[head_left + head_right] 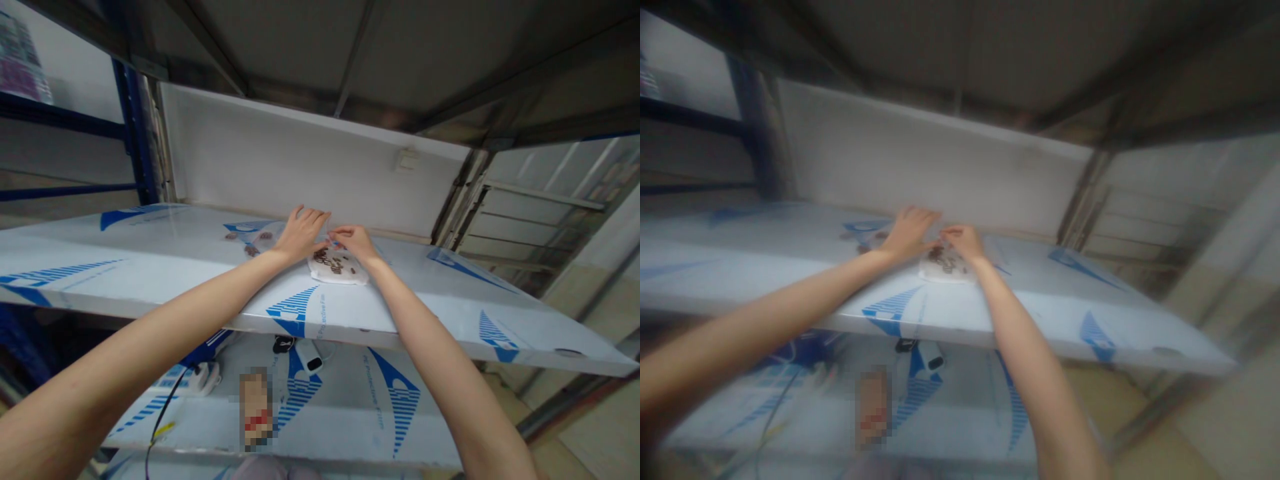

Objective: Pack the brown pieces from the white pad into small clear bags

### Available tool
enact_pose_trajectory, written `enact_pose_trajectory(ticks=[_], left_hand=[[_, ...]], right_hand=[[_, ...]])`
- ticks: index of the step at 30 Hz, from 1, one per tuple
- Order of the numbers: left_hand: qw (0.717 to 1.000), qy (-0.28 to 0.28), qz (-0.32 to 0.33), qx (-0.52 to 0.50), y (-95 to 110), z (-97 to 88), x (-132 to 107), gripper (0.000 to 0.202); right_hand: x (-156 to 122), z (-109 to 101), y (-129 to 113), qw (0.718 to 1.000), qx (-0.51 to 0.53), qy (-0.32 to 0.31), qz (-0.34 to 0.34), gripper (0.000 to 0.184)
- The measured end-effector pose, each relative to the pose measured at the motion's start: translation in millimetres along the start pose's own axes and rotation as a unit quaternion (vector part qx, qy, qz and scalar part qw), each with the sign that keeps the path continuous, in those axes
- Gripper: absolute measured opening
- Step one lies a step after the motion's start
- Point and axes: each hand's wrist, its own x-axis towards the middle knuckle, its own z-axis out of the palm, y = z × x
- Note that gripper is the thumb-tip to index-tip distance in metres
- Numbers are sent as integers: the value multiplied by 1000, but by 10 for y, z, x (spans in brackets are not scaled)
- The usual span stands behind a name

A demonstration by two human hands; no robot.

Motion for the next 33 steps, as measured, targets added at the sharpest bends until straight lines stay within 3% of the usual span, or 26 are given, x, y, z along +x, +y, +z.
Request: enact_pose_trajectory(ticks=[3, 6, 10, 16, 21, 28, 33], left_hand=[[999, 12, -38, -22, -36, -16, 4, 52], [995, 22, -93, -42, -107, 15, -7, 51], [991, -2, -113, -70, -208, 128, -33, 56], [987, -39, -81, -134, -232, 220, -43, 58], [977, -47, -114, -174, -240, 209, -37, 55], [950, 13, -191, -246, -298, 366, -74, 54], [962, 47, -174, -207, -240, 446, -103, 50]], right_hand=[[-7, -44, -4, 1000, -5, -15, 14, 27], [-13, -87, 31, 994, -110, 9, 14, 33], [36, -68, 65, 940, -338, -36, 0, 24], [179, 64, -10, 876, -461, -141, 11, 27], [172, 91, 39, 857, -490, -158, -19, 26], [154, 98, 25, 874, -458, -157, -46, 27], [117, 133, -6, 854, -496, -134, -87, 26]])
